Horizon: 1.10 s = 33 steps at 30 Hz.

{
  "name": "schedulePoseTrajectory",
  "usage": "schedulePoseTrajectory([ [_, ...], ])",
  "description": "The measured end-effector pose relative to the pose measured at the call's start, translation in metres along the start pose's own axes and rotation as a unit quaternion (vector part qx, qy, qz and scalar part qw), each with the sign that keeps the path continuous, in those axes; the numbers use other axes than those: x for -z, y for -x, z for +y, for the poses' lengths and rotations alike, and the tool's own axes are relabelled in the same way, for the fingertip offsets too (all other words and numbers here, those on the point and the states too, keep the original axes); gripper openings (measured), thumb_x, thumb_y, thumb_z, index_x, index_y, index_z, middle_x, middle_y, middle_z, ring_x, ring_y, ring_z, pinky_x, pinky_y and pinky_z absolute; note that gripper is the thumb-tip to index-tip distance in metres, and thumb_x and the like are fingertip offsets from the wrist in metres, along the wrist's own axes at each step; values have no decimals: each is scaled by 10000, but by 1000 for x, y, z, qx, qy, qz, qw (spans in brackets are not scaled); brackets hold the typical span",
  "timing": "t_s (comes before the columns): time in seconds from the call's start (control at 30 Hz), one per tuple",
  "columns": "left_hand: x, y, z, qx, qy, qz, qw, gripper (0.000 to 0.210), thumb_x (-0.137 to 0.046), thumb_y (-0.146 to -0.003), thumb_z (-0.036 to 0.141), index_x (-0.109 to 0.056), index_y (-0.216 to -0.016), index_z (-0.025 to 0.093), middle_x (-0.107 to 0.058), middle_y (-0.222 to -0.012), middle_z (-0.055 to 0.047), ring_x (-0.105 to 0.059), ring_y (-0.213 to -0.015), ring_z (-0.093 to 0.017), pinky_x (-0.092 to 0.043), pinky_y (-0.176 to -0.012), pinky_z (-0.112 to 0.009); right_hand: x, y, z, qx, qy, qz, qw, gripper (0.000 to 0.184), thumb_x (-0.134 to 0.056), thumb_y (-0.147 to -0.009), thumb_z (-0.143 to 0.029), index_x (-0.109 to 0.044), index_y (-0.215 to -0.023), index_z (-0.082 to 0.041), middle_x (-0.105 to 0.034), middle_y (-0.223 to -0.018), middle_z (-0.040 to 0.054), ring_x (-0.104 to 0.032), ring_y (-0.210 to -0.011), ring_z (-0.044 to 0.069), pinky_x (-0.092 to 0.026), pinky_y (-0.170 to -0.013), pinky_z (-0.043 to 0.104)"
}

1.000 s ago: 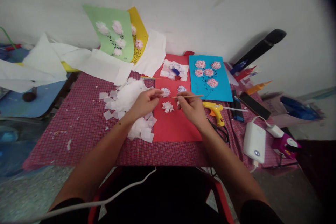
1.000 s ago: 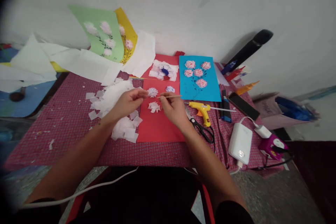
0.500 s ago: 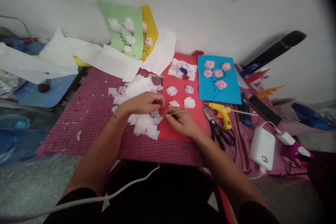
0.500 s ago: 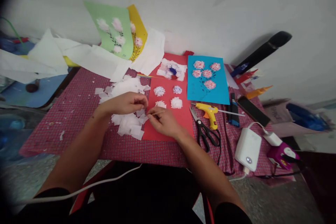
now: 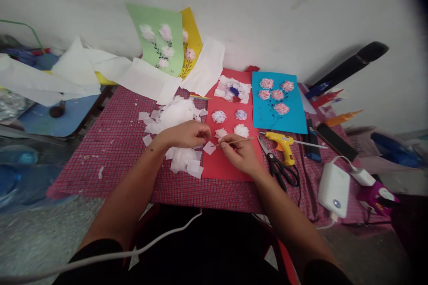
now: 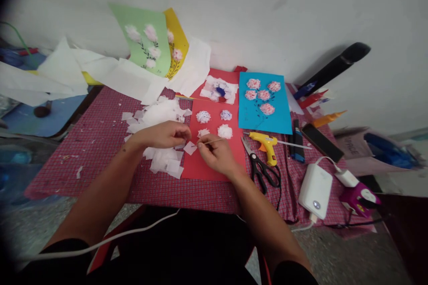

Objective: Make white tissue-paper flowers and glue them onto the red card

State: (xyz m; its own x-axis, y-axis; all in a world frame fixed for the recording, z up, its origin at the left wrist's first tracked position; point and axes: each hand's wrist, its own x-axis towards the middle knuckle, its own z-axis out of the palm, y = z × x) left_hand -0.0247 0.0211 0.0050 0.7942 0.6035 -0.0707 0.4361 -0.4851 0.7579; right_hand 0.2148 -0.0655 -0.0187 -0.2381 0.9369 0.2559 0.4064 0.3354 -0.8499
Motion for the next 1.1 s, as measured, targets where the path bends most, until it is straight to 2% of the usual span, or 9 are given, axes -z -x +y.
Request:
schedulePoseTrajectory([
  [0.13, -4, -5, -1, 8, 26, 68, 997, 320, -490, -815, 117, -714, -1027, 204, -768, -954, -25, -685, -822, -162, -512, -738, -285, 5, 1, 4, -26, -47, 63, 997, 205, -597, -989, -374, -727, -919, -231, -754, -852, 52, -669, -710, 189, -520, -653, 319],
  [0.27, -18, -16, -6, 24, 54, 168, 984, 277, -495, -844, 123, -705, -1009, 196, -760, -967, -34, -687, -843, -168, -545, -765, -302, 16, -5, 8, -73, -113, 133, 982, 222, -608, -976, -431, -692, -922, -232, -744, -807, 37, -609, -587, 152, -492, -564, 292],
  [0.37, -34, -26, -12, 29, -16, 228, 973, 290, -557, -865, 154, -718, -1103, 194, -747, -1036, -63, -682, -895, -201, -573, -844, -363, 25, -16, 10, -87, -127, 167, 974, 218, -636, -936, -446, -665, -909, -231, -733, -770, 21, -580, -542, 134, -477, -532, 277],
  [0.43, -43, -32, -16, 13, -91, 244, 965, 342, -569, -861, 136, -718, -1165, 185, -724, -1116, -100, -670, -1030, -247, -566, -959, -427, 29, -26, 13, -98, -114, 175, 973, 219, -649, -916, -446, -655, -894, -228, -725, -744, 13, -578, -532, 130, -468, -521, 267],
  [0.53, -51, -36, -16, 3, -154, 230, 961, 364, -585, -844, 129, -736, -1173, 170, -675, -1188, -141, -630, -1159, -300, -538, -1044, -477, 33, -40, 22, -123, -70, 152, 978, 224, -646, -906, -438, -659, -863, -218, -716, -698, 14, -589, -517, 140, -456, -507, 268],
  [0.73, -53, -31, -5, -5, -187, 182, 965, 331, -596, -868, 177, -790, -1137, 180, -630, -1094, -139, -623, -1049, -303, -536, -947, -473, 32, -61, 37, -169, -4, 86, 982, 248, -604, -883, -392, -650, -726, -206, -632, -540, -1, -585, -473, 159, -426, -486, 276],
  [0.87, -53, -28, -5, -15, -197, 168, 966, 381, -581, -879, 169, -790, -1196, 207, -622, -1055, -122, -611, -999, -285, -521, -902, -451, 29, -68, 38, -175, 11, 47, 983, 236, -601, -868, -375, -654, -713, -206, -629, -528, -10, -574, -469, 150, -408, -474, 263],
  [1.1, -52, -27, -6, -18, -218, 157, 963, 409, -564, -893, 167, -784, -1234, 220, -614, -1023, -110, -603, -971, -267, -509, -866, -418, 35, -71, 30, -165, 51, 31, 984, 288, -572, -885, -338, -646, -640, -206, -603, -494, -6, -550, -465, 143, -379, -468, 264],
])
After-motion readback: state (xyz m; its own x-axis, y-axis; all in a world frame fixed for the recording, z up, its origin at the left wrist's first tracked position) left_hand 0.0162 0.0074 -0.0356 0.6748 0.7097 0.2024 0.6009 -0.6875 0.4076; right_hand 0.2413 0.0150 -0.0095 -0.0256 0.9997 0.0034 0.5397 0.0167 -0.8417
